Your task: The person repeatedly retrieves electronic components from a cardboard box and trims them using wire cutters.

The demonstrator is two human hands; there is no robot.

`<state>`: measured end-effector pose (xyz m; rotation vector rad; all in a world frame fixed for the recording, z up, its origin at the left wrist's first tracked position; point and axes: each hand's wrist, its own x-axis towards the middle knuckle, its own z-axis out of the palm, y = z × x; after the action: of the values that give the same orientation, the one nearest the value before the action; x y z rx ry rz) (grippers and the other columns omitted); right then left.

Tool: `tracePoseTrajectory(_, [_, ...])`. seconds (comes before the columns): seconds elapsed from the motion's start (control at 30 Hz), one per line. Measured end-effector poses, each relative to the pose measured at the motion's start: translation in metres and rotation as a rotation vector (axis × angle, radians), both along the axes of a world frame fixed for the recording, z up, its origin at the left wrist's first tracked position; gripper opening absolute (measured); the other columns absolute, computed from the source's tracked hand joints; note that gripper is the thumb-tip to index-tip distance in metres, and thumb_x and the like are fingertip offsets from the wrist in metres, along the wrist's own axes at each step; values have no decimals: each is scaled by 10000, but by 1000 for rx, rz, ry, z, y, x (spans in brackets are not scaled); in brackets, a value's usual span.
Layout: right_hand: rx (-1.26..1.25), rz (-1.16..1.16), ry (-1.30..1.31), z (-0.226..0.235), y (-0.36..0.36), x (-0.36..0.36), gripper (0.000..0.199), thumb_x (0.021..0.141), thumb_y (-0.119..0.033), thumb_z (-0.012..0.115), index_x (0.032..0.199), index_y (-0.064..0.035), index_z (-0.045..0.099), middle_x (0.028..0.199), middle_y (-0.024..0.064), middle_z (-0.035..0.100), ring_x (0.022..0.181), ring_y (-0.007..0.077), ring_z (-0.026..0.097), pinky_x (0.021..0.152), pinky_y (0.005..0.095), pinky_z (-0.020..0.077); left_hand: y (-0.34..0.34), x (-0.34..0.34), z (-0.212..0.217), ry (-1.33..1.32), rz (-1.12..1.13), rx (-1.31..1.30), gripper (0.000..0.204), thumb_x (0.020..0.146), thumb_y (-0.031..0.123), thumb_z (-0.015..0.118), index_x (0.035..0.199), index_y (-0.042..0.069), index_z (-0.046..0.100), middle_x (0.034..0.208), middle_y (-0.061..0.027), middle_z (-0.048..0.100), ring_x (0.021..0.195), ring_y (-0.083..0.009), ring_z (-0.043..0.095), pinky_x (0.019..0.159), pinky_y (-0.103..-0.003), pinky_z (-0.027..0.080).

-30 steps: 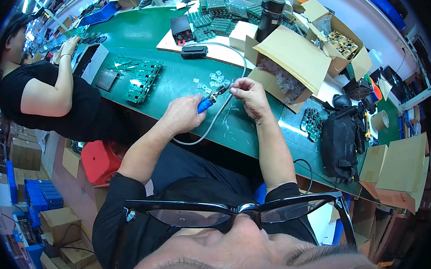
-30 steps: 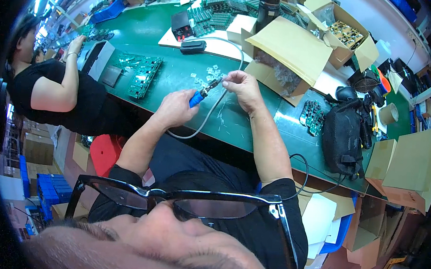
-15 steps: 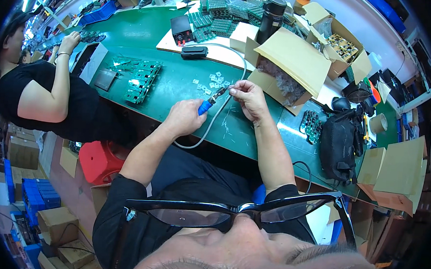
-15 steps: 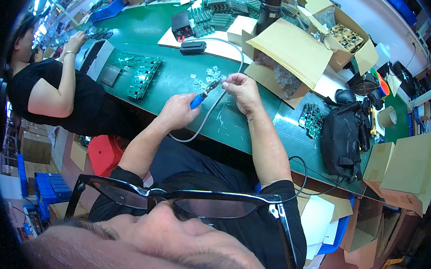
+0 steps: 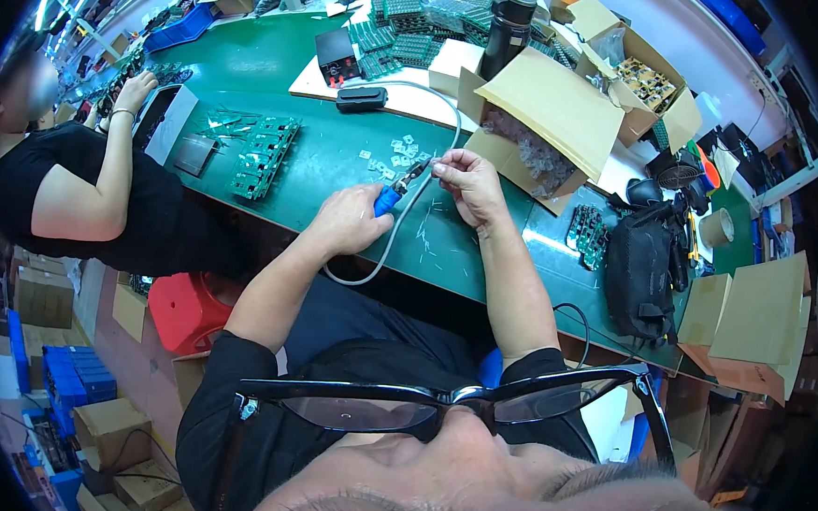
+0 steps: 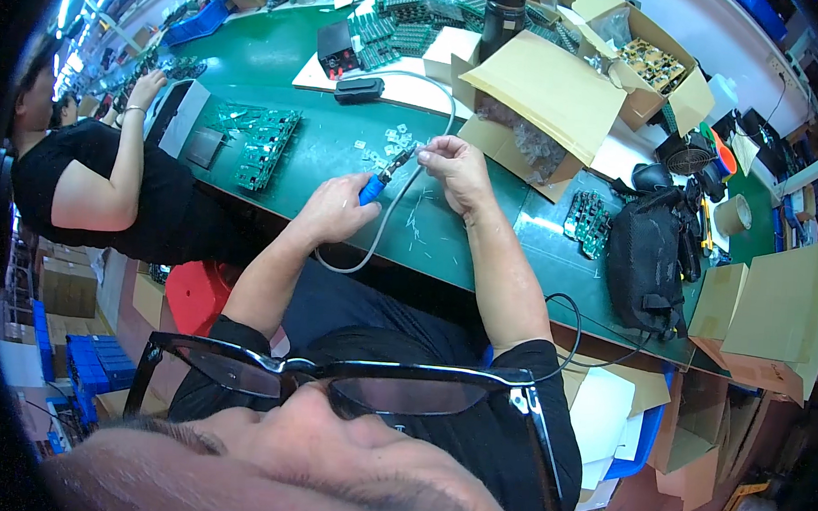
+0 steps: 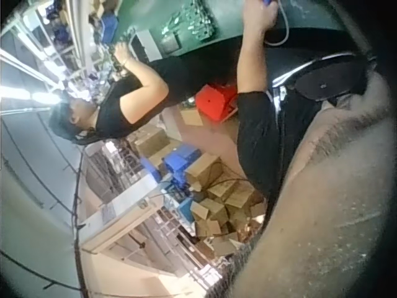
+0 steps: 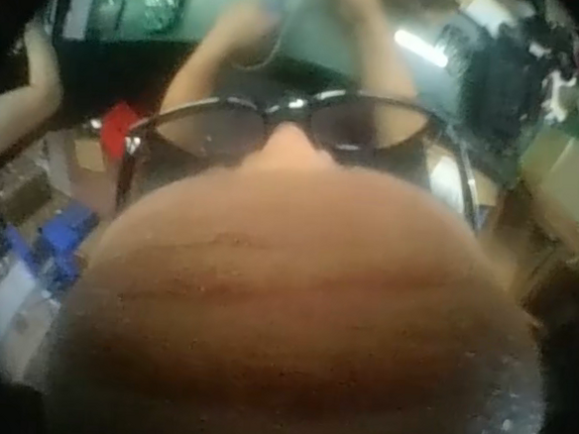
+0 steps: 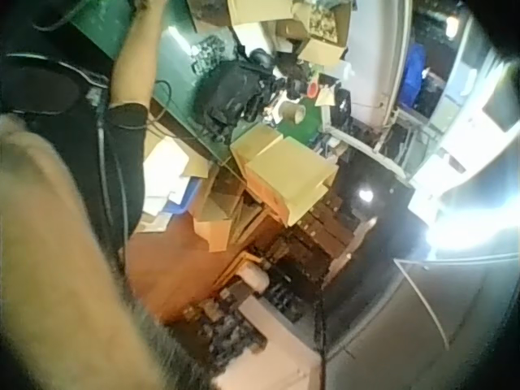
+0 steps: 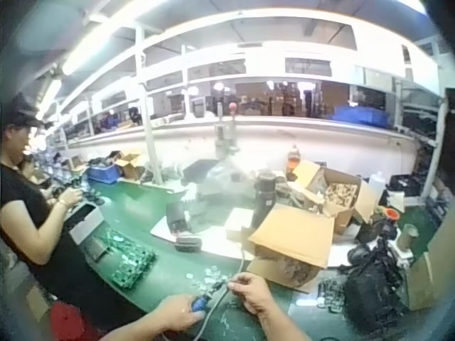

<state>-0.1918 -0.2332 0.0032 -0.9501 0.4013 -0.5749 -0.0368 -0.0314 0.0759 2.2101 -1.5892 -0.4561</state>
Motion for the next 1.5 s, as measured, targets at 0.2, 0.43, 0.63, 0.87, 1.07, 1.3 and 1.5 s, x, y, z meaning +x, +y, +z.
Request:
tracePoseTrajectory(0.2, [-17,-22,-10,2,1,0,146,911,13,801,1003,-49,705,978,66,779,829,109,713,711,220,537,-2,4,3,16,-37,23,358,856,297,642,1030,-17,657,1019,-287,718,996,-492,678,909,-575,523])
tracePoseTrajectory(0.43, [-47,-46,5,0,1,1,188,873,16,827,1016,-41,720,1004,93,787,835,124,687,733,255,518,0,4,9,93,-47,23,385,867,298,653,1073,-26,670,937,-306,692,948,-510,667,865,-562,516])
tracePoseTrajectory(0.63, [-63,-61,29,1,3,1,192,871,15,821,1024,-38,718,1000,90,785,834,128,683,732,265,511,2,0,13,174,-38,79,353,877,308,658,1040,-4,690,821,-282,669,862,-502,666,800,-559,512])
tracePoseTrajectory(0.87, [-71,-59,23,-1,1,1,199,863,22,816,1027,-31,716,994,83,781,835,125,672,737,267,507,0,-3,7,60,-7,31,318,917,288,658,1027,-7,699,842,-292,682,871,-511,664,797,-566,513])
tracePoseTrajectory(1.07, [-99,-38,70,-3,1,3,182,863,8,814,1011,-38,720,997,70,782,848,126,677,742,269,505,1,-2,6,56,20,21,301,919,286,673,926,-15,669,820,-293,680,849,-522,653,780,-570,511])
tracePoseTrajectory(1.3, [-112,-44,83,-4,-1,2,173,870,-11,810,1014,-46,720,995,64,780,853,128,682,742,271,501,-1,10,4,241,79,122,309,928,278,693,1020,-13,736,745,-189,687,751,-344,728,740,-493,548])
tracePoseTrajectory(1.5, [-127,-38,141,-1,4,3,168,908,-62,824,1046,-65,728,994,28,773,848,90,684,701,231,499,9,46,-51,1562,-14,-82,583,963,221,652,1430,-113,550,1078,-138,732,880,-239,733,887,-396,596])
